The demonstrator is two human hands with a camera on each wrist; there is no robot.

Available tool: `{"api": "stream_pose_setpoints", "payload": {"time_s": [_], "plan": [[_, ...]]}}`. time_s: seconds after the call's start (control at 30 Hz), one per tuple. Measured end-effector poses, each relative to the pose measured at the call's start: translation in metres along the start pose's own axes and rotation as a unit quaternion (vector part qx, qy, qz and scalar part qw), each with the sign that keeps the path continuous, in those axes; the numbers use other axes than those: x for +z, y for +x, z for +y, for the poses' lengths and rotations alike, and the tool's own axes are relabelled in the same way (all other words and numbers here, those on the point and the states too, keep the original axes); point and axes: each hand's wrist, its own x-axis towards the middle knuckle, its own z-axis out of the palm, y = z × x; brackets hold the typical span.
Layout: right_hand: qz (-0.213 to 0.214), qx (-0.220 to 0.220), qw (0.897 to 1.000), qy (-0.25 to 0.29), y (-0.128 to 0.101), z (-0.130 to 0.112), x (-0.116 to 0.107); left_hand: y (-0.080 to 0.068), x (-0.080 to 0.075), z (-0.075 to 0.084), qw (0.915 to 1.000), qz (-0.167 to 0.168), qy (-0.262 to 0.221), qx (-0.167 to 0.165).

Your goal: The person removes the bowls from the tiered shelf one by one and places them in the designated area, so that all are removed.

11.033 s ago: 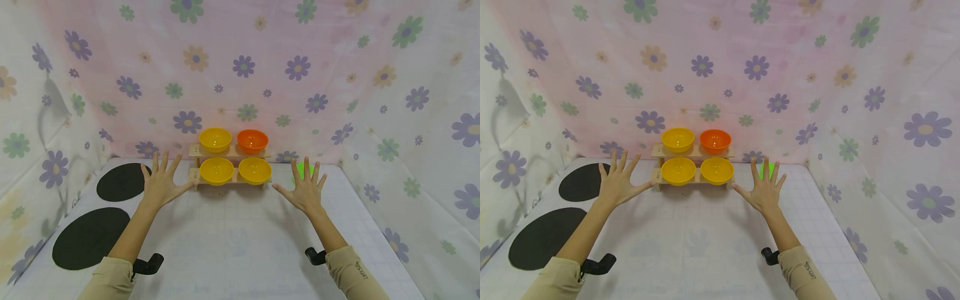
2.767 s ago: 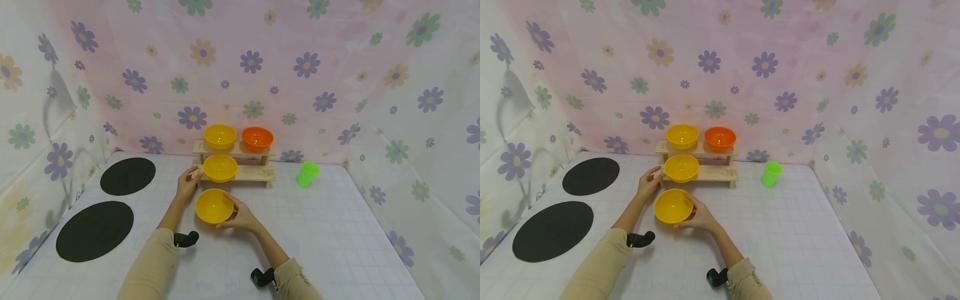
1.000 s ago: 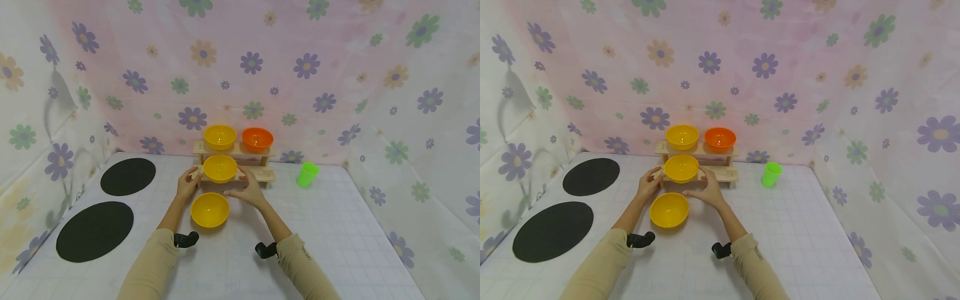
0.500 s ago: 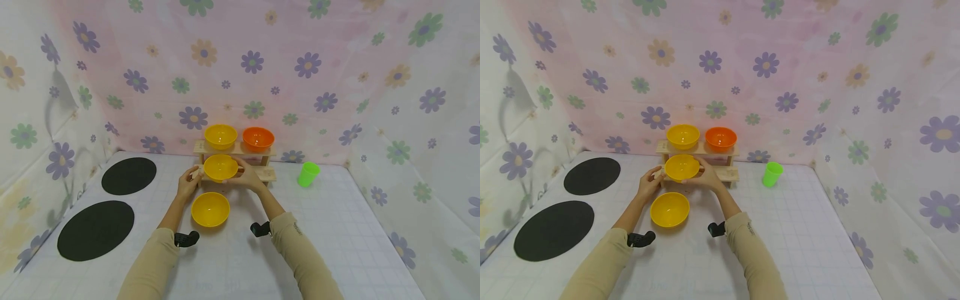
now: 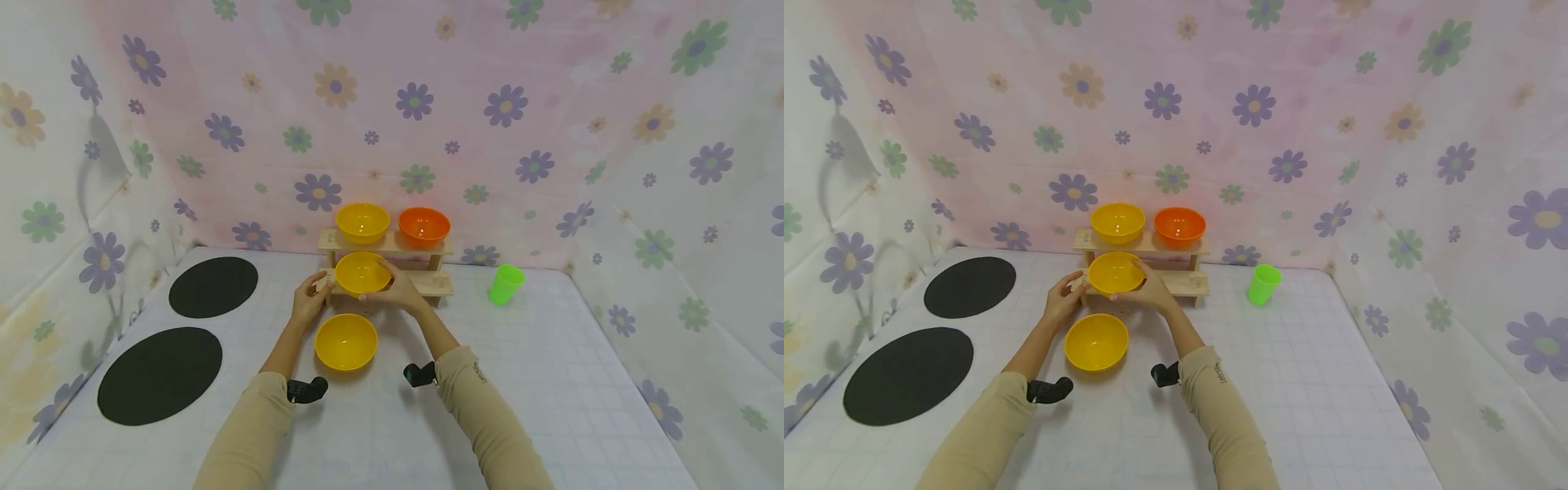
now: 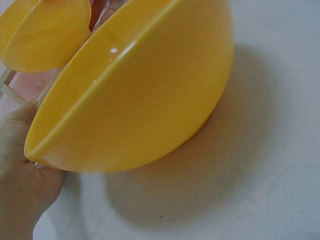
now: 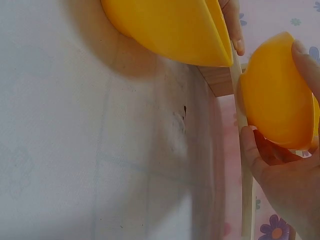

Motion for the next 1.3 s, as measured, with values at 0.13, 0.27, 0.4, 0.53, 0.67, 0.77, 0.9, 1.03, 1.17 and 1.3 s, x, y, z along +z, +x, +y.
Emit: {"api": "stream_pose_setpoints", "payload": {"time_s": [0.13,0.27,0.4,0.53,0.67,0.77,0.9,1.03,1.17,1.3], "plan": [[0.013,-0.008,1.000,0.001,-0.003,0.000,0.001,-0.002,0.000,0.000,1.0000,-0.002,0.004,0.002],[0.018,-0.002,1.000,-0.006,-0.006,0.000,0.002,-0.002,-0.001,0.000,1.0000,-0.006,0.005,0.001],[0.017,0.004,1.000,0.000,-0.010,0.000,-0.001,-0.001,-0.002,-0.001,0.9999,-0.011,0.004,0.001],[0.024,0.010,1.000,-0.003,-0.015,0.000,-0.005,0.000,-0.002,-0.001,0.9999,-0.016,-0.003,0.001],[0.023,0.014,1.000,-0.011,-0.019,0.000,-0.009,0.000,-0.002,0.000,0.9999,-0.012,0.005,0.001],[0.017,0.012,1.000,-0.019,-0.022,0.001,-0.011,0.000,-0.001,0.000,0.9999,-0.007,0.012,0.001],[0.017,0.011,1.000,-0.022,-0.028,0.001,-0.015,0.000,-0.001,0.000,0.9998,-0.005,0.018,0.004],[0.024,0.012,0.999,-0.018,-0.033,0.001,-0.019,0.001,-0.001,-0.001,0.9999,-0.006,0.016,0.004],[0.033,0.015,0.999,-0.021,-0.037,0.002,-0.023,0.000,-0.001,-0.001,0.9999,-0.004,0.009,0.002],[0.037,0.016,0.999,-0.012,-0.040,0.003,-0.026,-0.001,-0.001,0.000,1.0000,-0.004,0.008,0.001]]}}
